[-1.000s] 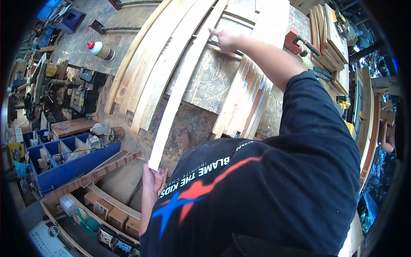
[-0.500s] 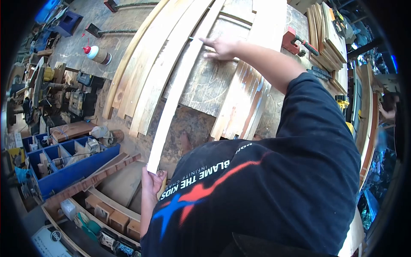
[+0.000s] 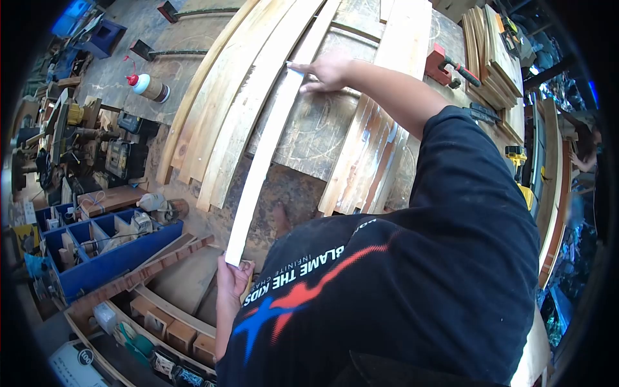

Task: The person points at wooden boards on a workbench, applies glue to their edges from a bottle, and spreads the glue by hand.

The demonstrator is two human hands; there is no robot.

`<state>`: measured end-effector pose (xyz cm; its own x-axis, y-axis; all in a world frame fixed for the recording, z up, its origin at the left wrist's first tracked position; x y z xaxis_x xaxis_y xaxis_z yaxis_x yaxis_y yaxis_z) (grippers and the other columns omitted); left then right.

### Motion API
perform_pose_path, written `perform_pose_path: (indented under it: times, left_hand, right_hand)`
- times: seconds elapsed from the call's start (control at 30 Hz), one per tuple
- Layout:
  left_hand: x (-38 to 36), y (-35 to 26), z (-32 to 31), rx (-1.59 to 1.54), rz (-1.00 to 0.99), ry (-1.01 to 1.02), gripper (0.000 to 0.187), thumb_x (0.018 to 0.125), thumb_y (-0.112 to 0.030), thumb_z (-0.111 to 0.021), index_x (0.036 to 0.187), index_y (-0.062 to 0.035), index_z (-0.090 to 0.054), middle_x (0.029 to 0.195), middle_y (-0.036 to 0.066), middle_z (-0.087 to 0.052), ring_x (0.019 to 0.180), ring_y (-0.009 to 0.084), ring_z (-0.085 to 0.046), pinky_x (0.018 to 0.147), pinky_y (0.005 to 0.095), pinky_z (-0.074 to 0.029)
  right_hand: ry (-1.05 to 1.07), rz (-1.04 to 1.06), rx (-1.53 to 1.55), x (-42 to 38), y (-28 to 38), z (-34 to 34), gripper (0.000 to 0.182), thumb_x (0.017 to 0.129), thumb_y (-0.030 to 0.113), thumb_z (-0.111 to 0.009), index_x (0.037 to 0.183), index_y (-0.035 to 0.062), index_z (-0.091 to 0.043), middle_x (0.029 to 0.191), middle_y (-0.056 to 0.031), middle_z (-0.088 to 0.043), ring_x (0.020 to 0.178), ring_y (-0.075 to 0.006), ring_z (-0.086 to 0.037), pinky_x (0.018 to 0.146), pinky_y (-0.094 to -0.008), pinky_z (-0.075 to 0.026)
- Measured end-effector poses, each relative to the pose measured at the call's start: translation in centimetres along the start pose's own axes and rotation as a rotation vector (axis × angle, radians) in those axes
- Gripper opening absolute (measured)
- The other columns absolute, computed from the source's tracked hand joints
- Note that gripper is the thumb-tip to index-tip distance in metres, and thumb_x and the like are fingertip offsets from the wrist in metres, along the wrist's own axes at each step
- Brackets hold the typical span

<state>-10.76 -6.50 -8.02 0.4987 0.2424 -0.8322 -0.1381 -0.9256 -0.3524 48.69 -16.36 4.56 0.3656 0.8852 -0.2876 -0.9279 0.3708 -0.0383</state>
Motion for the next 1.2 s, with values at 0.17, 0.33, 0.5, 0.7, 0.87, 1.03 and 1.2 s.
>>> perform_pose_path:
  times: [0.17,0.33,0.5,0.7,0.87,1.03,1.2]
  left_hand:
    - [0.0,-0.1,0.1,0.007,0.008,-0.038,0.037,0.104,-0.041,-0.042,0.109,-0.0088,-0.061,0.060,0.002,-0.049,0.060,0.0183,-0.057,0.083,0.0467,-0.058]
    - [-0.1,-0.1,0.1,0.047,0.011,-0.075,0.037,0.104,-0.041,-0.044,0.108,-0.0095,-0.062,0.059,0.002,-0.049,0.060,0.0192,-0.057,0.084,0.0473,-0.058]
    - [0.3,-0.4,0.5,0.011,0.015,-0.068,0.035,0.103,-0.040,-0.044,0.108,-0.0100,-0.062,0.059,0.002,-0.049,0.059,0.0198,-0.056,0.086,0.0479,-0.057]
    - [0.3,-0.7,0.8,0.015,0.025,-0.075,0.034,0.102,-0.039,-0.045,0.107,-0.0100,-0.061,0.061,0.002,-0.050,0.058,0.0174,-0.055,0.087,0.0487,-0.057]
    - [0.4,-0.8,0.8,0.013,0.029,-0.061,0.033,0.102,-0.038,-0.045,0.105,-0.0088,-0.061,0.064,0.003,-0.053,0.059,0.0174,-0.055,0.087,0.0487,-0.057]
    - [0.1,-0.9,0.4,0.008,0.026,-0.082,0.033,0.102,-0.037,-0.044,0.104,-0.0092,-0.061,0.061,0.003,-0.051,0.059,0.0183,-0.056,0.085,0.0477,-0.058]
    - [0.1,-0.6,0.4,0.003,0.041,-0.101,0.034,0.102,-0.039,-0.045,0.105,-0.0099,-0.061,0.058,0.003,-0.050,0.058,0.0190,-0.056,0.080,0.0464,-0.059]
  right_hand:
    - [-0.302,-0.138,0.169,3.1,-6.2,-5.6,0.100,0.091,0.084,-0.038,0.165,0.0206,-0.015,0.092,-0.0246,-0.072,0.075,-0.0313,-0.071,0.064,-0.0452,-0.055]
    - [-0.089,-0.146,0.096,0.8,-3.2,-2.8,0.106,0.091,0.084,-0.035,0.163,0.0094,-0.015,0.102,-0.0249,-0.073,0.083,-0.0329,-0.073,0.066,-0.0457,-0.056]
    - [-0.120,-0.247,0.079,1.0,-5.6,-1.1,0.105,0.092,0.084,-0.033,0.164,0.0094,-0.013,0.101,-0.0215,-0.074,0.087,-0.0322,-0.072,0.071,-0.0428,-0.057]
    - [-0.160,-0.335,0.017,0.9,-7.5,-2.0,0.104,0.093,0.083,-0.032,0.164,0.0090,-0.012,0.105,-0.0209,-0.073,0.089,-0.0315,-0.072,0.076,-0.0434,-0.058]
    - [0.058,-0.167,0.021,0.8,-4.2,-1.0,0.099,0.094,0.082,-0.031,0.165,0.0166,-0.009,0.117,-0.0233,-0.071,0.103,-0.0384,-0.070,0.087,-0.0471,-0.057]
    - [-0.119,-0.353,0.113,2.2,-9.3,-2.1,0.096,0.094,0.081,-0.032,0.165,0.0180,-0.011,0.115,-0.0234,-0.071,0.102,-0.0392,-0.070,0.089,-0.0482,-0.056]
    - [0.009,-0.196,0.051,1.5,-6.8,-0.7,0.095,0.097,0.077,-0.032,0.164,0.0118,-0.011,0.116,-0.0232,-0.071,0.106,-0.0363,-0.069,0.090,-0.0464,-0.056]
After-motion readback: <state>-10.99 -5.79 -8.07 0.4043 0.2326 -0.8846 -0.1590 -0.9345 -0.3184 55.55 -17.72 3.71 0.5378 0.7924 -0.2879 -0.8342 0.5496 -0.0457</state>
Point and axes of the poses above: each hand's wrist, its own x-axis towards the middle knuckle, its own z-axis out of the back of the hand, y = z × x, the point moved 7 cm from there along x, towards the middle knuckle
